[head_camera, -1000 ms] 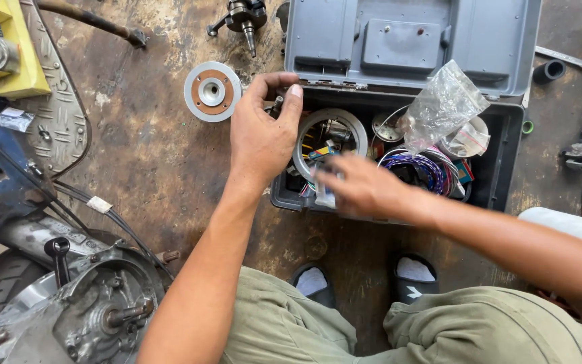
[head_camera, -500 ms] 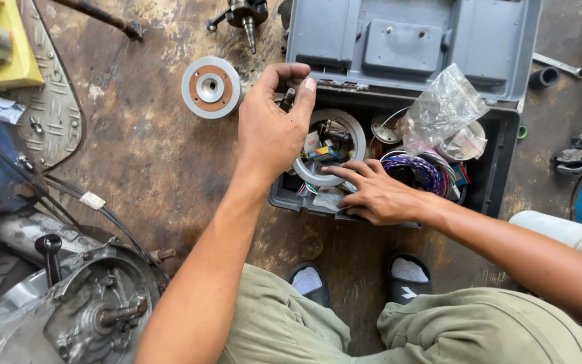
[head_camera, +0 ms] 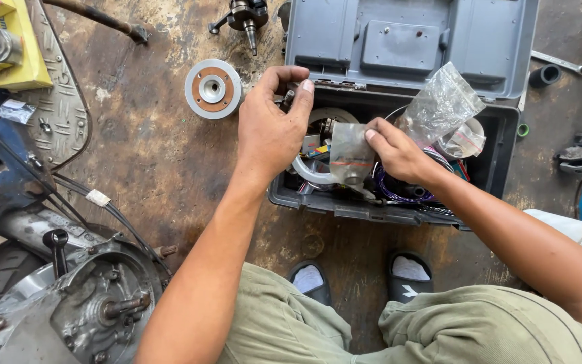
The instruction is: The person retrieves a small box and a metal component from a toolbox, then applies a substance from a tube onto the component. They proceed to assemble the component with a gear and other mechanical parts on the floor, using a metal bar to assist in the process.
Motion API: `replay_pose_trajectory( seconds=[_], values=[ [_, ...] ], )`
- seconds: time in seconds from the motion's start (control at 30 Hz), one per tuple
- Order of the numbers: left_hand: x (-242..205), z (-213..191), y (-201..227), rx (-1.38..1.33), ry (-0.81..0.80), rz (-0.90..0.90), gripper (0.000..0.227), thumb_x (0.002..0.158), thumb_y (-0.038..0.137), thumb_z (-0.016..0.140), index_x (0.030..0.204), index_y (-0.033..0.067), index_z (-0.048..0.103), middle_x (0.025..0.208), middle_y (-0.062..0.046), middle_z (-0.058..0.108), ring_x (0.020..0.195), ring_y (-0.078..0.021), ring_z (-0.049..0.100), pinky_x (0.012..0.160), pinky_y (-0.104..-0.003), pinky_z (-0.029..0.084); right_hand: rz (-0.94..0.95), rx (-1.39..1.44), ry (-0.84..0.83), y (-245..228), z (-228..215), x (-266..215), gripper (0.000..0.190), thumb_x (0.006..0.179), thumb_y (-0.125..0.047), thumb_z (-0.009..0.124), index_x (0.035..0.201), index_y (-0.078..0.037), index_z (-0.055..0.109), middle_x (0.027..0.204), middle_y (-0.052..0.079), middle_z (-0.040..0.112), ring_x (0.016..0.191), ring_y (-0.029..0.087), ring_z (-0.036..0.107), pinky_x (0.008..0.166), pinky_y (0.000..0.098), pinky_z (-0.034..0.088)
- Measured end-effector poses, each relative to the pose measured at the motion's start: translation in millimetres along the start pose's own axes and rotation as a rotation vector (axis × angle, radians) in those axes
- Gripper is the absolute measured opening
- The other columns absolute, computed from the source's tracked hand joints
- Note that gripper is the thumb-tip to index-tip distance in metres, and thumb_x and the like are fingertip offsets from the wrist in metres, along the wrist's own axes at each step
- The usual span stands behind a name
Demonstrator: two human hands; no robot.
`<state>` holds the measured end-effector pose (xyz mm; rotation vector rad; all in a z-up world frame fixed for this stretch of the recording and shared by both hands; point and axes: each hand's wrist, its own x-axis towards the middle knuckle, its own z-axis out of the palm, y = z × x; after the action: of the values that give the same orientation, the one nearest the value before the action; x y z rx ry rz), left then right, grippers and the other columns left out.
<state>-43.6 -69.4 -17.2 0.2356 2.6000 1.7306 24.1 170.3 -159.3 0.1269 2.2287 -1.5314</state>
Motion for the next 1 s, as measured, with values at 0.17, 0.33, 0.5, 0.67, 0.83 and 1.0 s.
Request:
replay_pose_trajectory(
  seconds=[0.17,0.33,0.5,0.67,0.83,1.0],
  values=[
    [-2,1,-3,-0.001,-0.063,-0.125,0.018,0.091,0.023,0.065,0.104,0.0122,0.071,0.089,-0.005,0.074,0.085,-0.0184,0.069,0.075,-0.034,0.056,0.039,0.141,0.132,-6,6,6,0.023,0.110,-0.023,0.044,0.111,-0.008,0.061,0.086,0.005,0.055,0.080,0.015,0.051,0.079,0.0328,0.046],
    [-7,3,-10,0.024,-0.091,-0.202,0.019,0.090,0.031,0.068,0.104,0.0210,0.074,0.093,-0.006,0.077,0.098,-0.0276,0.074,0.088,-0.043,0.056,0.032,0.458,0.257,-17,13,10,0.019,0.107,-0.021,0.048,0.109,-0.011,0.064,0.081,0.001,0.055,0.080,0.014,0.060,0.084,0.0337,0.056],
    [-7,2,-12,0.036,-0.095,-0.185,0.019,0.090,0.032,0.068,0.105,0.0213,0.074,0.094,-0.007,0.077,0.098,-0.0273,0.074,0.088,-0.043,0.057,-0.039,0.239,0.283,10,7,32,0.023,0.110,-0.023,0.047,0.117,-0.008,0.063,0.080,0.011,0.063,0.077,0.021,0.066,0.073,0.0381,0.058],
    [-7,4,-9,0.035,-0.108,-0.188,0.019,0.090,0.030,0.067,0.106,0.0209,0.074,0.095,-0.007,0.077,0.100,-0.0276,0.074,0.089,-0.043,0.056,-0.427,-0.336,0.357,-20,14,36,0.039,0.100,-0.006,0.051,0.138,0.002,0.044,0.102,0.025,0.063,0.089,0.042,0.069,0.079,0.0526,0.055],
    [-6,-2,-9,0.040,-0.102,-0.196,0.019,0.091,0.029,0.067,0.106,0.0196,0.073,0.095,-0.008,0.077,0.099,-0.0279,0.074,0.090,-0.044,0.056,-0.918,-0.793,0.398,19,36,38,0.037,0.085,-0.016,0.074,0.120,-0.009,0.061,0.113,0.014,0.055,0.100,0.036,0.058,0.082,0.0460,0.048],
    [-5,-1,-8,0.051,-0.103,-0.194,0.018,0.091,0.030,0.068,0.105,0.0216,0.073,0.095,-0.006,0.077,0.100,-0.0248,0.074,0.089,-0.043,0.056,-1.197,-1.025,-0.177,2,59,19,0.030,0.083,-0.016,0.067,0.110,-0.028,0.066,0.131,0.010,0.058,0.119,0.034,0.054,0.097,0.0469,0.041]
  ],
)
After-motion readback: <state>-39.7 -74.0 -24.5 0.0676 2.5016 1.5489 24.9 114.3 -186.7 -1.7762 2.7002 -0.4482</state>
